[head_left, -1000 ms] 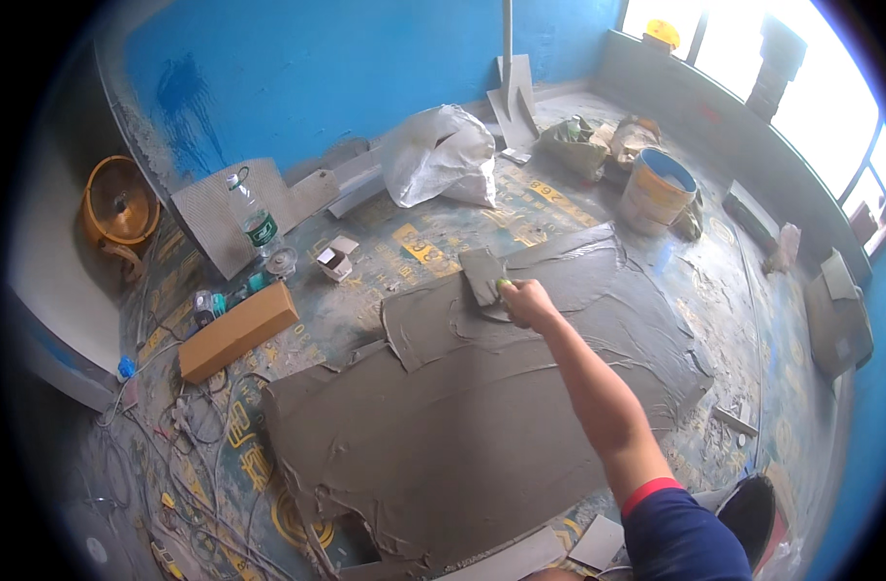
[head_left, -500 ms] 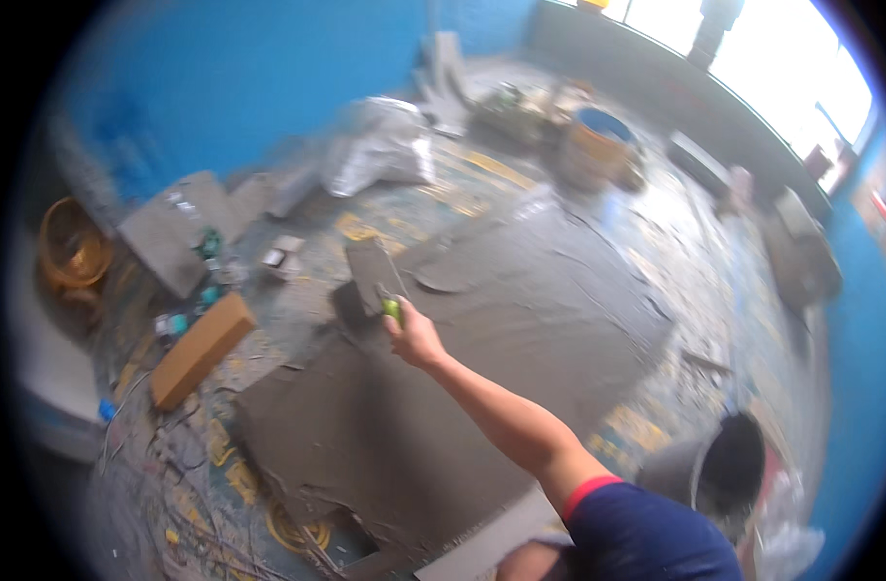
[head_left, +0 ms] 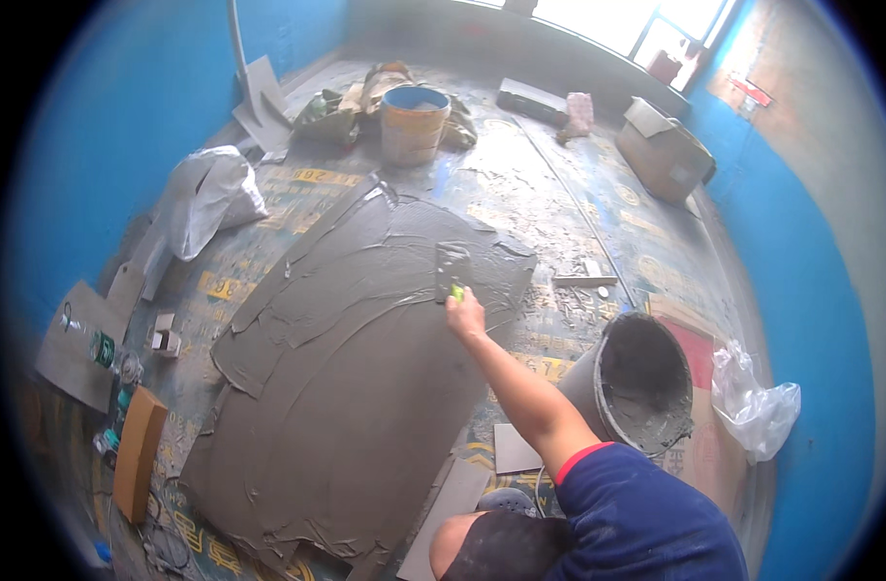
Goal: The person applies mortar from a bucket onto the back of a large tile using a trowel and spreads it evenly across the surface.
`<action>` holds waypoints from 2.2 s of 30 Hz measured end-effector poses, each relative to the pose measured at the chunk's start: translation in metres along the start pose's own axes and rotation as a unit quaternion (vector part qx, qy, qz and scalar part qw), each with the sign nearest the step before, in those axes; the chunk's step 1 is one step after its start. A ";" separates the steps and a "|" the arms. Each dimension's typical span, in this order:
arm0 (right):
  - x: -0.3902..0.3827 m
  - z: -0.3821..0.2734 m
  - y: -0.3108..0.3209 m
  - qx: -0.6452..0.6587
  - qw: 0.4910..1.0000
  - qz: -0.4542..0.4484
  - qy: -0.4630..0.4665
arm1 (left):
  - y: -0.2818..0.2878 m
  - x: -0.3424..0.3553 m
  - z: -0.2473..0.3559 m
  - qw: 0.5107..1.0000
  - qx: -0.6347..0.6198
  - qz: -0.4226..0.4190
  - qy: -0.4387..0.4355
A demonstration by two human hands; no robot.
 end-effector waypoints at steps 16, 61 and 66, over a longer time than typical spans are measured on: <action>0.020 0.193 0.063 0.262 0.940 0.138 -0.168 | 0.023 -0.007 -0.031 1.000 -0.023 -0.013 0.004; -0.274 0.091 0.153 0.184 0.861 -0.422 -0.217 | -0.065 0.074 -0.057 0.842 -0.360 -0.385 0.114; -0.247 0.150 0.077 0.383 0.813 -0.251 -0.358 | -0.146 0.144 -0.205 0.881 -0.371 -0.143 0.257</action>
Point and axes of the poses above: each hand's wrist, its own x-axis towards the middle knuckle, its own y-axis out of the back of the hand, z = x × y, the point moved 6 cm from there along x, towards the middle knuckle, and after that the axes turned 12 degrees about y, right-handed, at the moved point
